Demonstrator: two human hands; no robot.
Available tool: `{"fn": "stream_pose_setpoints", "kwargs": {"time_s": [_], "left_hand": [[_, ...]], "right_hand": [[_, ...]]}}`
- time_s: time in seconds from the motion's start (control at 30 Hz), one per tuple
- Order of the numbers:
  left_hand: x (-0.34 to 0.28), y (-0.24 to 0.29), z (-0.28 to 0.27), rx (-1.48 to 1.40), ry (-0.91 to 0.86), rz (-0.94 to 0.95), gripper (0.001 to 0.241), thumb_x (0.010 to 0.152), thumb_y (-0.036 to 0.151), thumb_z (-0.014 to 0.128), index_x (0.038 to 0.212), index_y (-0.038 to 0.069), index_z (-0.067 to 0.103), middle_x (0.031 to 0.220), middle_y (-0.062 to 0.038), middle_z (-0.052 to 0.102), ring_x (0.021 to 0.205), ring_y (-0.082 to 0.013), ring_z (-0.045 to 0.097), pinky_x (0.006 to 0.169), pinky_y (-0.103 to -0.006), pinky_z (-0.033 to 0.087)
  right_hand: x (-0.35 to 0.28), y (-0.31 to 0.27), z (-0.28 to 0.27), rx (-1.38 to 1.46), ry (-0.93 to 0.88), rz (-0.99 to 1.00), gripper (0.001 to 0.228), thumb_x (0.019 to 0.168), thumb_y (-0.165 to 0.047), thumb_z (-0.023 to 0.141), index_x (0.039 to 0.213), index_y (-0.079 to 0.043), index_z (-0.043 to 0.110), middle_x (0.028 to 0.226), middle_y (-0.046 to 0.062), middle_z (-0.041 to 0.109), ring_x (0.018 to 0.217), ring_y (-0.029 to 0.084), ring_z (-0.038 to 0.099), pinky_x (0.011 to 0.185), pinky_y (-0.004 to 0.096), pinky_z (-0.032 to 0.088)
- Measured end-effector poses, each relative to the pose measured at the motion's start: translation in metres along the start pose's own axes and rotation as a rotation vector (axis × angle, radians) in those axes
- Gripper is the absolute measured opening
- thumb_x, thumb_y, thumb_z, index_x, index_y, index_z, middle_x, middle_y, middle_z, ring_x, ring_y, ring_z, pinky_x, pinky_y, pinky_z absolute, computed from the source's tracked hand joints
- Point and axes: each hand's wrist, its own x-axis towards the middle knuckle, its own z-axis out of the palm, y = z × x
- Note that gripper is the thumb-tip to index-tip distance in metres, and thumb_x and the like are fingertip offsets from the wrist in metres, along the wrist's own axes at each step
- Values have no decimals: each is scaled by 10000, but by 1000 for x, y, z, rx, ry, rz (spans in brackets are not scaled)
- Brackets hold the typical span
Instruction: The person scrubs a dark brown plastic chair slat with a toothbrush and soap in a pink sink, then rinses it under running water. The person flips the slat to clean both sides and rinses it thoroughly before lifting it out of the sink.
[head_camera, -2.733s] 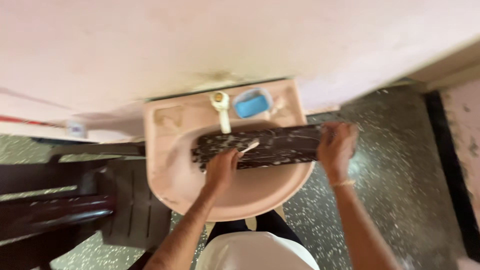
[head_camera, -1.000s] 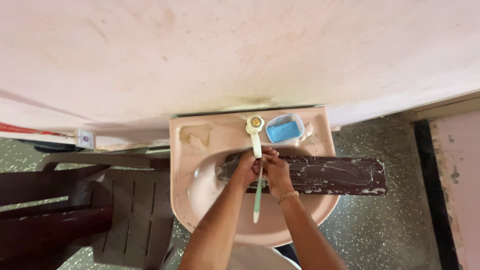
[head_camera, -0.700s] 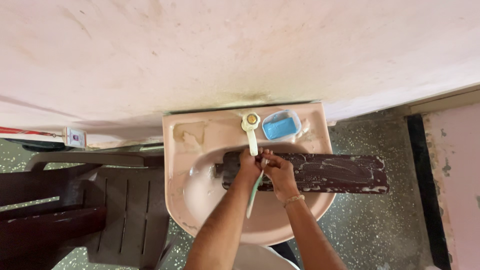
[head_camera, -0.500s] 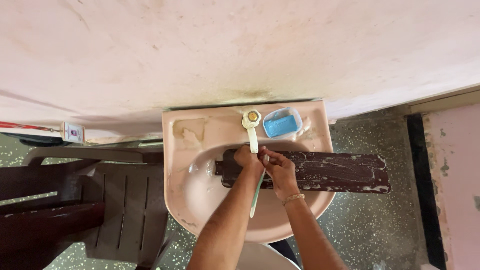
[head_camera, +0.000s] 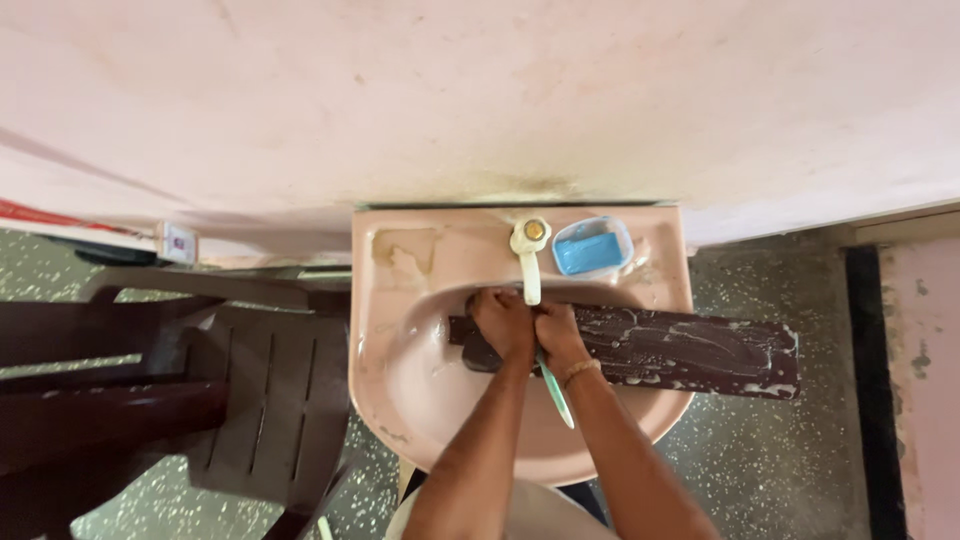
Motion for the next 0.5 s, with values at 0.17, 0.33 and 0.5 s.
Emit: {"fn": "stream_pose_setpoints", "kwargs": {"time_s": [0.17,0.33,0.5], "left_hand": [[-4,2,-24,-101,-211,-62,159,935,134,540,940,15,645,1026,-196,672,980,-383,647,885,-506,497],[3,20,-77,154,-581,-23,355,1050,340,490,1047,9,617,1023,-255,674,931,-462,647,810,-554,501],[23,33,-118,320,-996,-273,475,1065,434,465,929,19,653,857,-255,733,782,-428,761,760,-497,603]], "right_hand": [[18,17,13,359,-17,188,194,987,-69,496,1052,22,654,918,111,686,812,222,653,708,354,562],[36,44,16,623,30,138,133,1011,-46,467,1064,-20,587,871,83,610,735,203,577,659,345,527],[30,42,17,786,-7,34,159,1044,7,443,1169,15,541,946,89,613,805,190,596,768,320,551]]}}
